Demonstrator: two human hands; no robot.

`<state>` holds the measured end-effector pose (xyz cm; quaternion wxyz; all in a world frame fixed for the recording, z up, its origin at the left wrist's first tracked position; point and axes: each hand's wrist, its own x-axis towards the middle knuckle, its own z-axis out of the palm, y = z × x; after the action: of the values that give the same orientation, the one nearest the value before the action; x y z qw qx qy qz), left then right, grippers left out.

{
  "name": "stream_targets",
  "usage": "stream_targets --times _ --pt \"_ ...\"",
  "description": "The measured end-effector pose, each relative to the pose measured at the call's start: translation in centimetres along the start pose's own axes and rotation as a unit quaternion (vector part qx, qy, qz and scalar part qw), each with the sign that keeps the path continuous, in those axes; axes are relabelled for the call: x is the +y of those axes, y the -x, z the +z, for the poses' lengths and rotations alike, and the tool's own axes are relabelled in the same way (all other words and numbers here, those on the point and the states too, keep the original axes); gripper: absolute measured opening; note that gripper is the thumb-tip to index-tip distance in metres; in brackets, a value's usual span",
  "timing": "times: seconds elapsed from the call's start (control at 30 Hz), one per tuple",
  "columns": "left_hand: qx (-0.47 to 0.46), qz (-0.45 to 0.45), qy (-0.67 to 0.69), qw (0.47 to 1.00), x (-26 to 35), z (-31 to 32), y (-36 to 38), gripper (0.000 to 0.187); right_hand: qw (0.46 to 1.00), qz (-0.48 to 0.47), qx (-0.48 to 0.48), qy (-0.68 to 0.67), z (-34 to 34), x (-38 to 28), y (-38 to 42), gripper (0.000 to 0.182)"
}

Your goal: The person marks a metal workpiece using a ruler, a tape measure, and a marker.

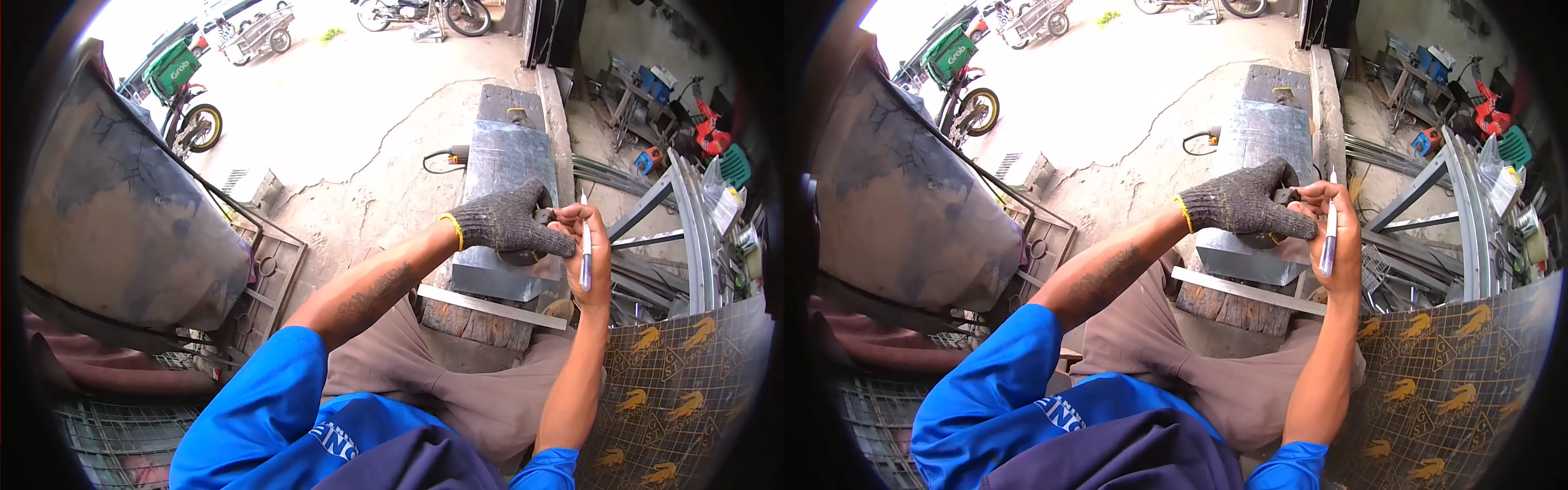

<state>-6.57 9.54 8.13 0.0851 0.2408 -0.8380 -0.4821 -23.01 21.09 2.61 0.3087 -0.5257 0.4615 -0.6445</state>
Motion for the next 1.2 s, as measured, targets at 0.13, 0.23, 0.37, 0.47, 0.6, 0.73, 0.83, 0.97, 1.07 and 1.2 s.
stream_targets --times 0.13,0.23,0.37,0.47,0.6,0.73,0.83,0.97,1.07,1.2 --pt "-0.025 0.033 -0.058 0.997 -2.2 -0.4 -1.3 0.089 0.999 -0.014 0.016 0.027 0.5 0.9 -0.2 0.026" --pt "-0.042 0.047 -0.050 0.997 -2.6 -1.1 -0.2 0.071 0.997 -0.028 0.025 0.060 0.4 0.8 -0.1 0.030" --pt "-0.030 -0.020 -0.122 0.992 -3.6 -4.0 -0.1 0.040 0.988 0.007 0.152 -0.024 -1.8 1.0 -2.2 0.029" --pt "0.014 -0.047 -0.168 0.985 -5.5 -6.2 -0.4 0.032 0.956 0.057 0.287 -0.026 -4.2 2.4 -3.6 0.028" --pt "0.006 -0.079 -0.315 0.946 -6.7 -7.5 -0.9 0.042 0.947 0.102 0.290 0.096 -4.8 4.7 -4.2 0.033" --pt "0.032 -0.034 -0.374 0.926 -8.9 -6.9 -0.8 0.049 0.932 0.149 0.182 0.275 -6.9 8.6 -4.1 0.034" --pt "0.015 -0.060 -0.394 0.917 -7.5 -6.9 -1.1 0.051 0.947 0.143 0.129 0.256 -7.5 9.0 -3.6 0.034" --pt "-0.002 -0.048 -0.401 0.915 -9.0 -7.0 -1.4 0.051 0.956 0.109 0.124 0.243 -7.0 8.9 -3.0 0.035" --pt "-0.013 -0.071 -0.393 0.917 -7.2 -7.0 -1.1 0.048 0.966 0.112 0.133 0.192 -5.8 7.7 -3.0 0.035" --pt "-0.049 0.088 -0.416 0.904 -9.2 -8.0 -1.3 0.047 0.980 0.098 0.095 0.141 -5.7 8.2 -3.4 0.032"
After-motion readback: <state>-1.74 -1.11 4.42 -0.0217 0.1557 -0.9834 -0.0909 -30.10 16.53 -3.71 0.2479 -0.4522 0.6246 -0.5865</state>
